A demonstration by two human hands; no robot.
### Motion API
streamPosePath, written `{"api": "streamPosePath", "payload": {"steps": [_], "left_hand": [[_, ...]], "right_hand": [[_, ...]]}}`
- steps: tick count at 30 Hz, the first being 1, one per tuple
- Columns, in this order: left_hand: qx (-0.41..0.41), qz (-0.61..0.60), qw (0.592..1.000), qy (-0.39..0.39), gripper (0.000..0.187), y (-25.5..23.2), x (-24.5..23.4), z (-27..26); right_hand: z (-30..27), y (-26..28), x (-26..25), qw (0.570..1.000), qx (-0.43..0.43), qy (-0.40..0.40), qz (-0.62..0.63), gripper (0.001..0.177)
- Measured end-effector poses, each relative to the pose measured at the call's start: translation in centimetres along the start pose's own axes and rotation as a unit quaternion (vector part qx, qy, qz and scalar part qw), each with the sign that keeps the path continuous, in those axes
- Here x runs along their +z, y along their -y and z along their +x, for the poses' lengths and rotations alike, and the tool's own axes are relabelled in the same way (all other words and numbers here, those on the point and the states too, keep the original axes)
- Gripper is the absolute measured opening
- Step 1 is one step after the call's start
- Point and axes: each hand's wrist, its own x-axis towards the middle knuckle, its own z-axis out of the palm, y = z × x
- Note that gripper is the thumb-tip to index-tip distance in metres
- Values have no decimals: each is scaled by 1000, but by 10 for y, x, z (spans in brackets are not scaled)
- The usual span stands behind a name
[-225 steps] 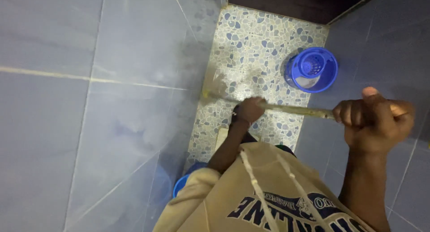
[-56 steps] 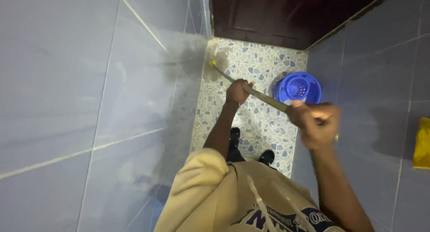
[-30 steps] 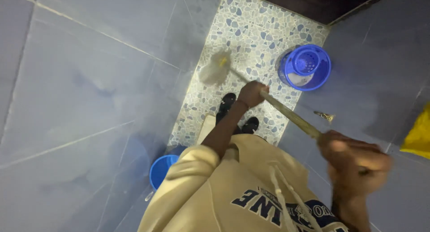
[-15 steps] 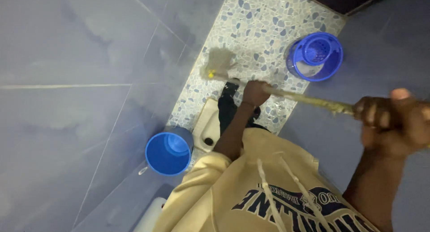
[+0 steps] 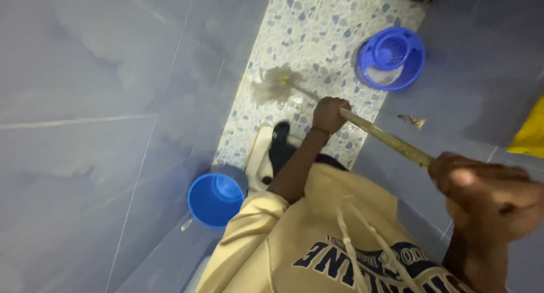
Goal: The person cleans the tiled floor of a bathroom using a mop, dipping it into a bucket of water and scrubbing the area around a toilet.
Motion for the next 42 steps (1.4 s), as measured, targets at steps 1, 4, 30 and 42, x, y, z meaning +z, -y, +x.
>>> {"api": "streamPosePath", "payload": {"steps": [1, 4, 30, 42], "left_hand": [[15, 14, 1000, 18, 3, -2, 7, 19], [33, 28, 997, 61, 10, 9, 23, 61], [160, -61, 860, 481, 26, -9, -34, -27], [389, 69, 770, 500, 14, 133, -123, -62]], "right_hand": [[1, -6, 0, 1000, -14, 10, 9, 31], [-13, -35, 6, 997, -31, 35, 59, 40], [-76, 65, 185, 895, 190, -265, -304, 38], [-120, 32, 223, 846, 41, -530, -48, 42]]}}
